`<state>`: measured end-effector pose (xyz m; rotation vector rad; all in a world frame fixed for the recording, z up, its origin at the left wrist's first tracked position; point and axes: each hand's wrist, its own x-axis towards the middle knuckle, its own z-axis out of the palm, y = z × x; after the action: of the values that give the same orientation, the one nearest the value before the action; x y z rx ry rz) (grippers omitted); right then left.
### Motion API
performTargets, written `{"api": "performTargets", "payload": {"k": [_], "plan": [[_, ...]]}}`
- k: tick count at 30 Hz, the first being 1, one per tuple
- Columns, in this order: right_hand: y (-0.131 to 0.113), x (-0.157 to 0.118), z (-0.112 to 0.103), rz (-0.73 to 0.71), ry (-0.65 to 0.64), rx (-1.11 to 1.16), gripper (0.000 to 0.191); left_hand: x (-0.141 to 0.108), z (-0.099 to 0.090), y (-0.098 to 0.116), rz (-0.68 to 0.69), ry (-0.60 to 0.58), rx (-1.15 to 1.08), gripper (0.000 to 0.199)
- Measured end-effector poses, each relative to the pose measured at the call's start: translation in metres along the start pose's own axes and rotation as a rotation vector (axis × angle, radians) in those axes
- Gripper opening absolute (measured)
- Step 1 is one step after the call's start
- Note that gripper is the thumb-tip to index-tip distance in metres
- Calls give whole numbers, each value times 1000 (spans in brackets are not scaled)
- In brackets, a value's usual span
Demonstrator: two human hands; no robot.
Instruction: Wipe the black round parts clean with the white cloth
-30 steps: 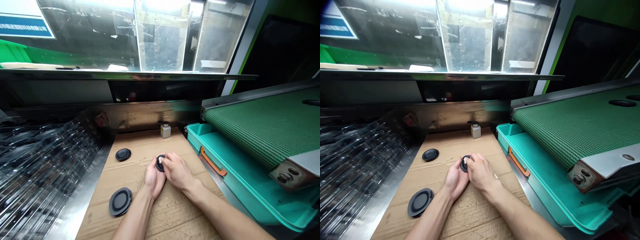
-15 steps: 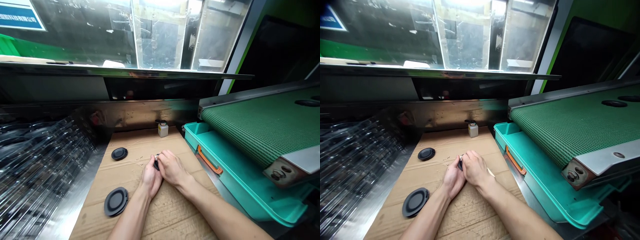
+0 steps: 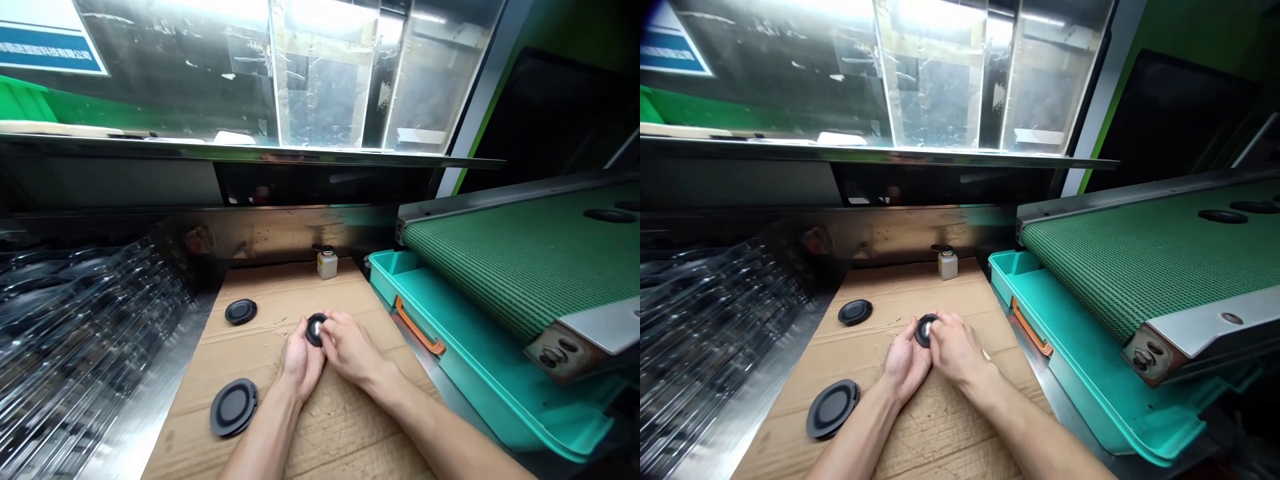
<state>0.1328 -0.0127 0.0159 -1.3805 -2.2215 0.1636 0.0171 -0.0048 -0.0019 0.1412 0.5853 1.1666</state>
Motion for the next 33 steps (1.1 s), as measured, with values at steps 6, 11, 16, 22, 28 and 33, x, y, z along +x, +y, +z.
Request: {"api": "performTargets", "payload": {"k": [6,11,16,22,28,33], "plan": [[-15,1,7,-34,72,29,27,-2,1,-4,11,-45,-10,42],[-22,9,6,12,74,-187,26,-3,2,-6,-3,-55,54,39],[-13,11,3,-63,13,-179,25,-1,3,-4,42,-26,30,37],[1,5,-4,-210,-122,26,20,0,2,5,18,9,-7,37],[16,-3,-19,-103,-119,-11,22,4,0,3,-19,-38,15,32],[16,7,-13,16,41,-97,29,1,3,-5,-10,-41,150,33]]}}
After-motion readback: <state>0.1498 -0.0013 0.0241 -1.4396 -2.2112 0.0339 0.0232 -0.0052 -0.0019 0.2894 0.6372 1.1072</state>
